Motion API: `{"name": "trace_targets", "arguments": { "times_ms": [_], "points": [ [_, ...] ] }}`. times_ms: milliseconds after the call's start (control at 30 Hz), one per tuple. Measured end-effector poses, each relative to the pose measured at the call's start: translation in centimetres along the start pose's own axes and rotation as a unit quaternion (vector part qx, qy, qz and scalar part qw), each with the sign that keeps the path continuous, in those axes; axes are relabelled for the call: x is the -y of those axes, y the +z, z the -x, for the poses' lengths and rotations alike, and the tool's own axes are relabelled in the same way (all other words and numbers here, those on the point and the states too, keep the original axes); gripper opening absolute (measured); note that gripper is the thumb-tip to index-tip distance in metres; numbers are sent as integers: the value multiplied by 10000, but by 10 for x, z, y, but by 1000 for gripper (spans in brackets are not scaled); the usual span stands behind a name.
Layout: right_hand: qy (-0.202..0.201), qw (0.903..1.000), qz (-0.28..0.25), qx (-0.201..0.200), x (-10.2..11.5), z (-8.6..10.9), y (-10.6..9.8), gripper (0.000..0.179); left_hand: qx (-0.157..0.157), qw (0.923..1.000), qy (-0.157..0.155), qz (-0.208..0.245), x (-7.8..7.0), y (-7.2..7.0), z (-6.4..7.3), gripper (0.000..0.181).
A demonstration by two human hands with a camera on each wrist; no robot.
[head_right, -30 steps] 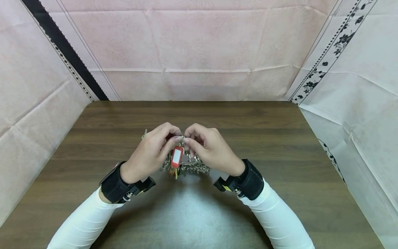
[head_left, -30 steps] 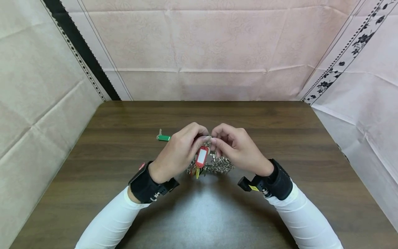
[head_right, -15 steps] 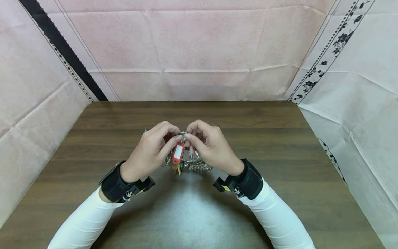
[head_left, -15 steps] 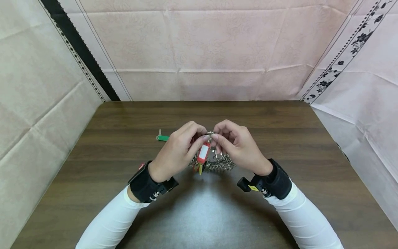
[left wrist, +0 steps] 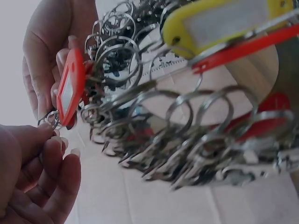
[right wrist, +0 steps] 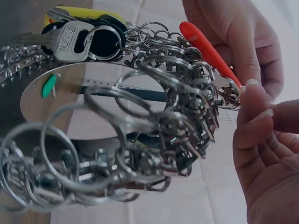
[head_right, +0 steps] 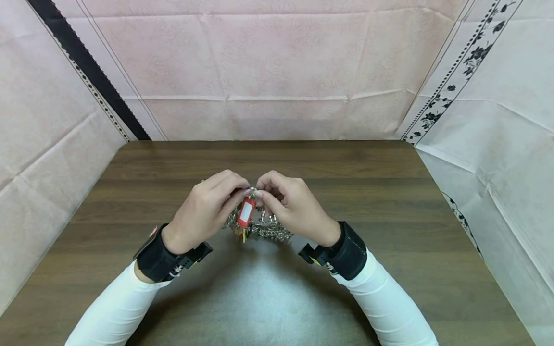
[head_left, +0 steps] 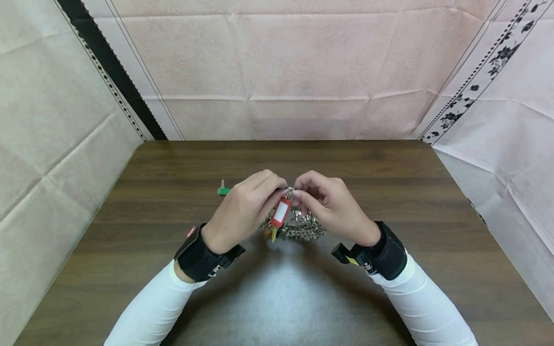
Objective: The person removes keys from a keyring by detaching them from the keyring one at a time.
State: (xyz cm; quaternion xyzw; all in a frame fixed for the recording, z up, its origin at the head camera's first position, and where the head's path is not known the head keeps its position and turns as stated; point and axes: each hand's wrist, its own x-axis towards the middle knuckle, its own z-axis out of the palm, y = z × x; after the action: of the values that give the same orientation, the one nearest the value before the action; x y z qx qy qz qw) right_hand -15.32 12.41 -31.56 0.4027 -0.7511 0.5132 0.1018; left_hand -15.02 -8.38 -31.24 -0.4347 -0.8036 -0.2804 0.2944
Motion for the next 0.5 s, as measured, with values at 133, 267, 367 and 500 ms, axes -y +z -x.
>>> {"name": "trace_targets", "arguments": {
  "times_ms": [133, 267, 367, 500],
  "points": [
    [-150, 9998, 151, 55, 0, 0, 1, 5, 74, 9982, 299, -512, -2, -3, 0, 11],
    [-201, 9994, 262, 132, 2, 1, 2, 7, 146, 9947, 477, -904, -4, -6, 2, 12],
    [-186, 9992, 311, 144, 2, 1, 4, 6, 192, 9914, 617, -1138, -8, -9, 2, 11],
    [-75, 9996, 234, 135, 3, 2, 5, 5, 211, 9859, 845, -1428, -12, -11, 1, 11]
  ]
}}
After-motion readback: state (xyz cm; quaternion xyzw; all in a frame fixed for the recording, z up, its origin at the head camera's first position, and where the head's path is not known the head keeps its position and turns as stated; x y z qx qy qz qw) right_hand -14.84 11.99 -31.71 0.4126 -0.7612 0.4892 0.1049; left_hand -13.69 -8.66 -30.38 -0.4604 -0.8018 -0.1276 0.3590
